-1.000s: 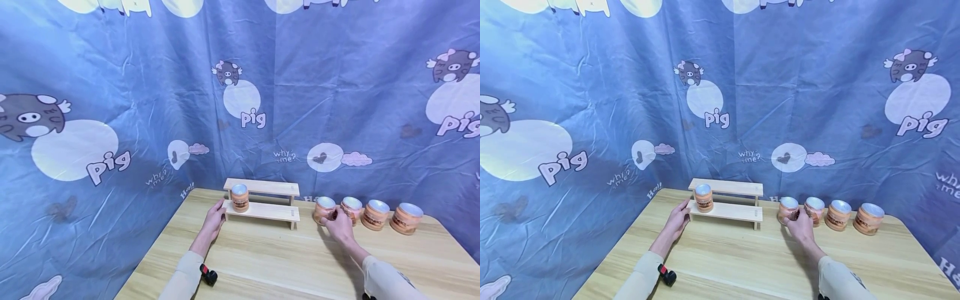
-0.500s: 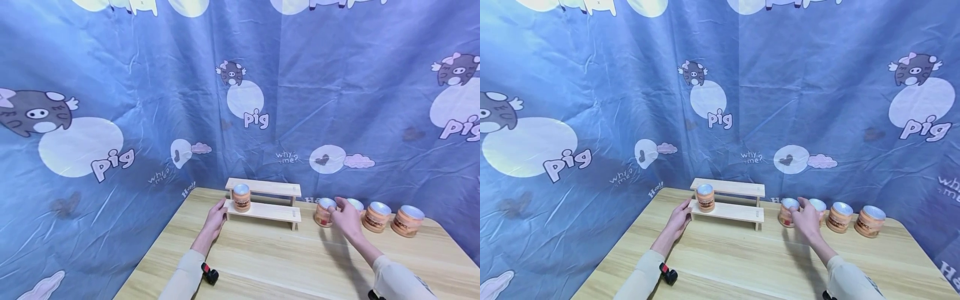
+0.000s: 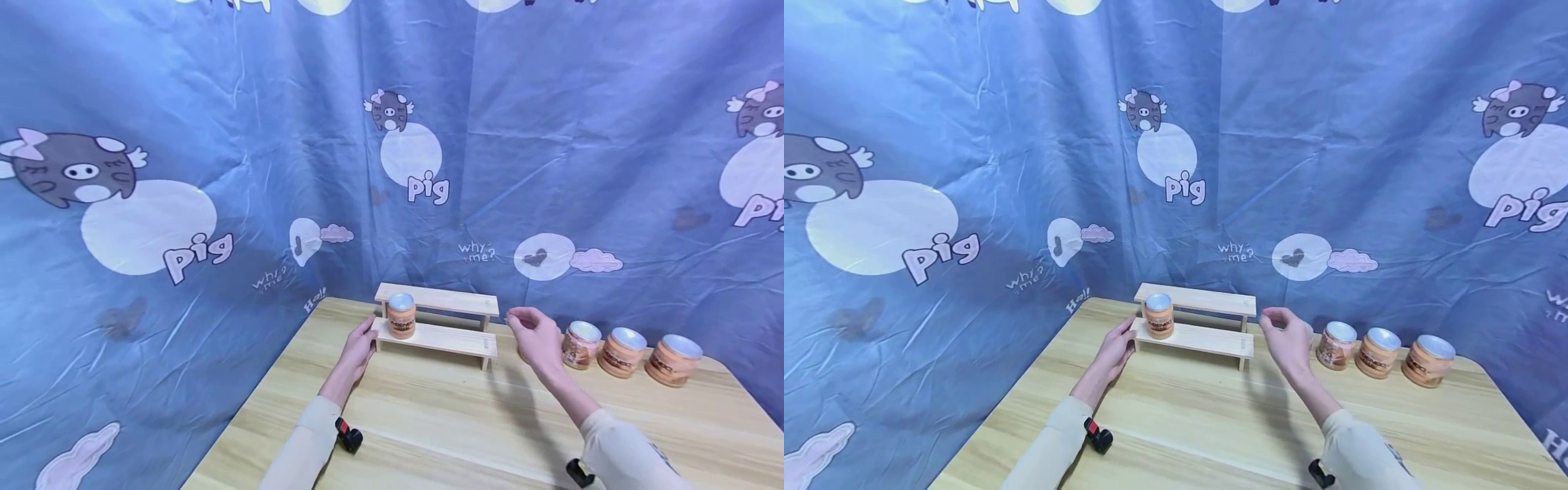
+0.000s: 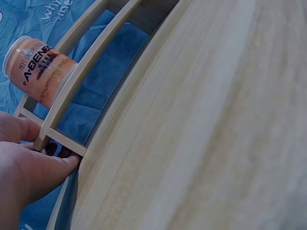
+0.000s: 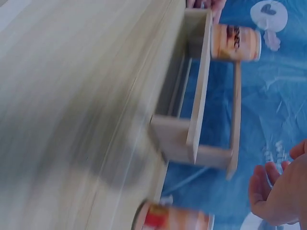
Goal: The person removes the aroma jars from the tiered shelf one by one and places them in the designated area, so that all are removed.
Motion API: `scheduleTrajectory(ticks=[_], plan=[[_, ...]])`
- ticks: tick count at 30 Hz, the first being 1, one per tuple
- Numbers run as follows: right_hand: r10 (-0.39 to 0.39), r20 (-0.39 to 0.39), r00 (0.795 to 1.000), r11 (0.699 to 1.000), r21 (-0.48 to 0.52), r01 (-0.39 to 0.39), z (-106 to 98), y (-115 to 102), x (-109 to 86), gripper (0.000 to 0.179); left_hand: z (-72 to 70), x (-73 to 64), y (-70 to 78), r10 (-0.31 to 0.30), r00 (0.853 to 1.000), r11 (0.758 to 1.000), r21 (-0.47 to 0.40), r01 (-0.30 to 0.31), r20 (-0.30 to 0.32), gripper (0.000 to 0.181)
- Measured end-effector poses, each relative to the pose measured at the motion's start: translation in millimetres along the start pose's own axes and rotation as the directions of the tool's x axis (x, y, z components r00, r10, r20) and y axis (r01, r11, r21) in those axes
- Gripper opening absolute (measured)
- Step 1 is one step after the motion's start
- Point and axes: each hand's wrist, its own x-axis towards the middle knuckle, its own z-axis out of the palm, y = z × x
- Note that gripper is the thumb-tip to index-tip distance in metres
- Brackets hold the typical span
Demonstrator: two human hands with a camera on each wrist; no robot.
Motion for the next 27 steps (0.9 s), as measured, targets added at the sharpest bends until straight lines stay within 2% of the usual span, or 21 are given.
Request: scheduleTrajectory(ticks=[4,8,13,18,27], plan=[[0.010,0.042,0.999,0.990,0.138,-0.016,25,-9,0.3,0.026,-0.4,0.4,0.5,-0.005,1.000,1.000,0.000,0.005,-0.006,0.059],[0.011,0.090,0.996,0.975,0.219,-0.030,53,-19,-0.2,0.027,-0.9,0.3,0.9,-0.012,1.000,1.000,0.000,0.012,-0.009,0.059],[-0.004,0.137,0.990,0.970,0.240,-0.030,88,-31,-2.8,0.026,-0.6,-2.0,1.8,-0.004,1.000,1.000,0.007,0.004,0.004,0.059],[0.027,0.202,0.979,0.972,0.223,-0.073,114,-43,-5.3,0.026,1.3,-2.4,0.4,-0.006,1.000,1.000,0.005,0.006,0.005,0.059],[0.065,0.262,0.963,0.969,0.215,-0.124,148,-52,-5.1,0.045,1.0,0.1,2.1,-0.007,1.000,1.000,-0.009,0.007,-0.011,0.060]])
